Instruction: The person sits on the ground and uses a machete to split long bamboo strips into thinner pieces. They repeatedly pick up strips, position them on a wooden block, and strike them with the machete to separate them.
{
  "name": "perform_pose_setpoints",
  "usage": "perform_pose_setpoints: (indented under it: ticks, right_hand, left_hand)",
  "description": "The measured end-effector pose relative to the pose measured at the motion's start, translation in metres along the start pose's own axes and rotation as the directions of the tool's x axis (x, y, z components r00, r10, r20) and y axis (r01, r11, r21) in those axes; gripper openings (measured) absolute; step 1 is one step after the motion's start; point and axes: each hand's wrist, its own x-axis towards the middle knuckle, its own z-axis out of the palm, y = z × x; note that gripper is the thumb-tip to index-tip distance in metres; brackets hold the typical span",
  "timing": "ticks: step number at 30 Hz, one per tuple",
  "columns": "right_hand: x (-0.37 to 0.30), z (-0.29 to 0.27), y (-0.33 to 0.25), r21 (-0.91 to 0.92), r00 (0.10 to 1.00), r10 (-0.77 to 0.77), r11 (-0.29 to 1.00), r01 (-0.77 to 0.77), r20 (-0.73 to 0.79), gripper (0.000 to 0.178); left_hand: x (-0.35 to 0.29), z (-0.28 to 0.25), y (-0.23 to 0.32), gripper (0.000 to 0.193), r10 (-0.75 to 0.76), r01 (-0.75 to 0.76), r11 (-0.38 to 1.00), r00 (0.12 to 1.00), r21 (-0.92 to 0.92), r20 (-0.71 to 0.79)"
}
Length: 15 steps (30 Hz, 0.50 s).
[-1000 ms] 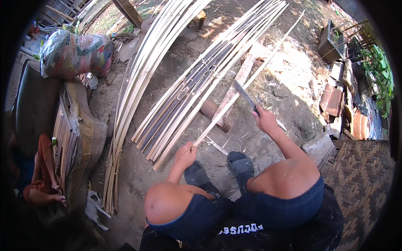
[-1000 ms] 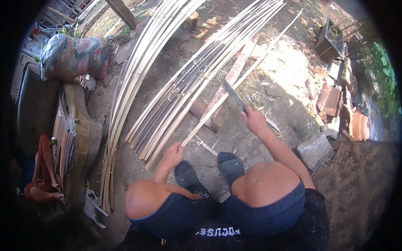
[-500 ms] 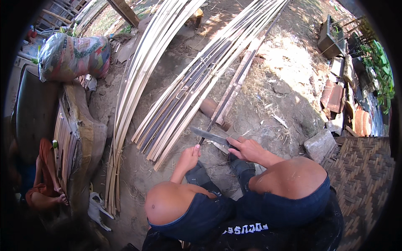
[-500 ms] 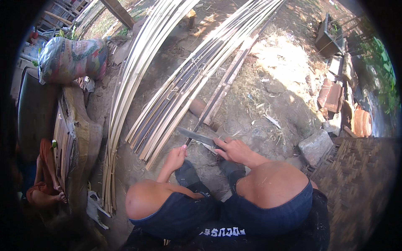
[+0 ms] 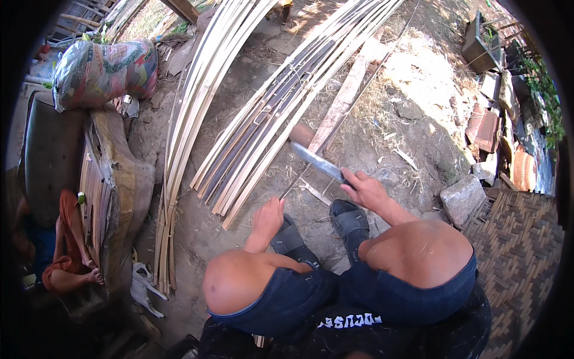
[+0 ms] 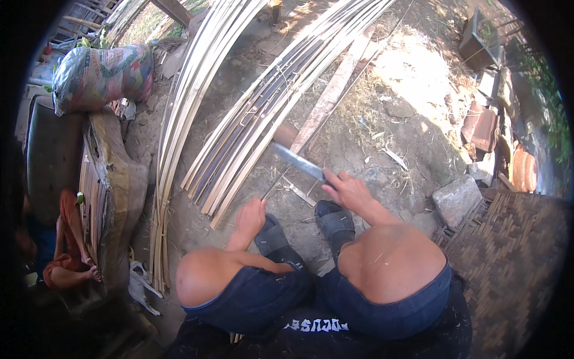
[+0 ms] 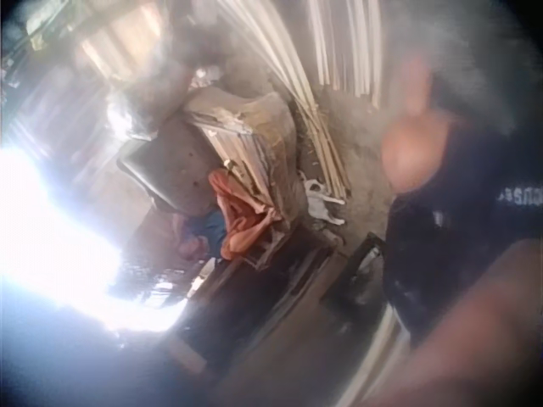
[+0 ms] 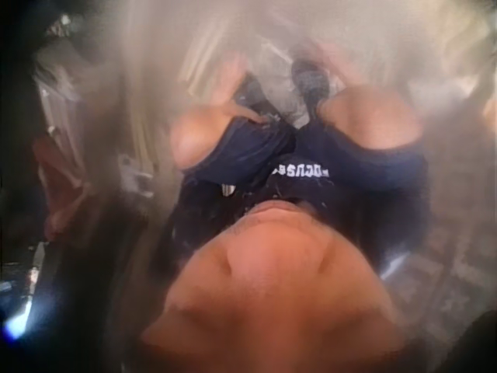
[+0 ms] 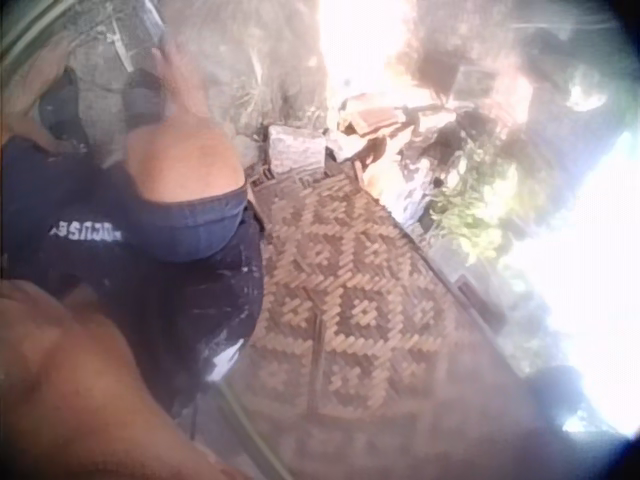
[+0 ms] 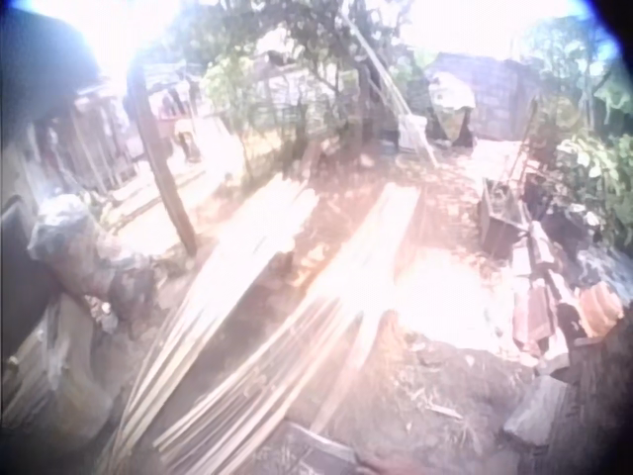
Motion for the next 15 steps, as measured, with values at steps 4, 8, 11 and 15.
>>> perform_pose_setpoints:
  ticks: [4,8,11,15]
  right_hand:
    - [0.050,-0.063,0.129,-0.049,0.867,0.352,0.918,-0.393,-0.352,0.041]
    - [0.035,-0.033,0.051,0.076,0.959,0.250,0.967,-0.242,-0.134,0.042]
    - [0.028,-0.007,-0.004,0.040,0.999,-0.034,0.999,0.034,-0.003,0.042]
    - [0.042,-0.037,0.084,0.001,0.935,0.290,0.955,-0.296,-0.204,0.037]
  left_hand:
    - [-0.018,0.001,-0.006,0.031,0.018,-0.020,0.994,1.000,0.107,0.023]
    - [-0.008,-0.002,0.007,0.035,-0.035,0.034,0.998,0.999,0.052,0.012]
    - [-0.016,0.009,-0.030,0.041,0.047,-0.021,0.916,0.997,-0.401,0.056]
    - [-0.060,-0.013,-0.080,0.049,-0.212,0.589,0.619,0.762,-0.519,0.612]
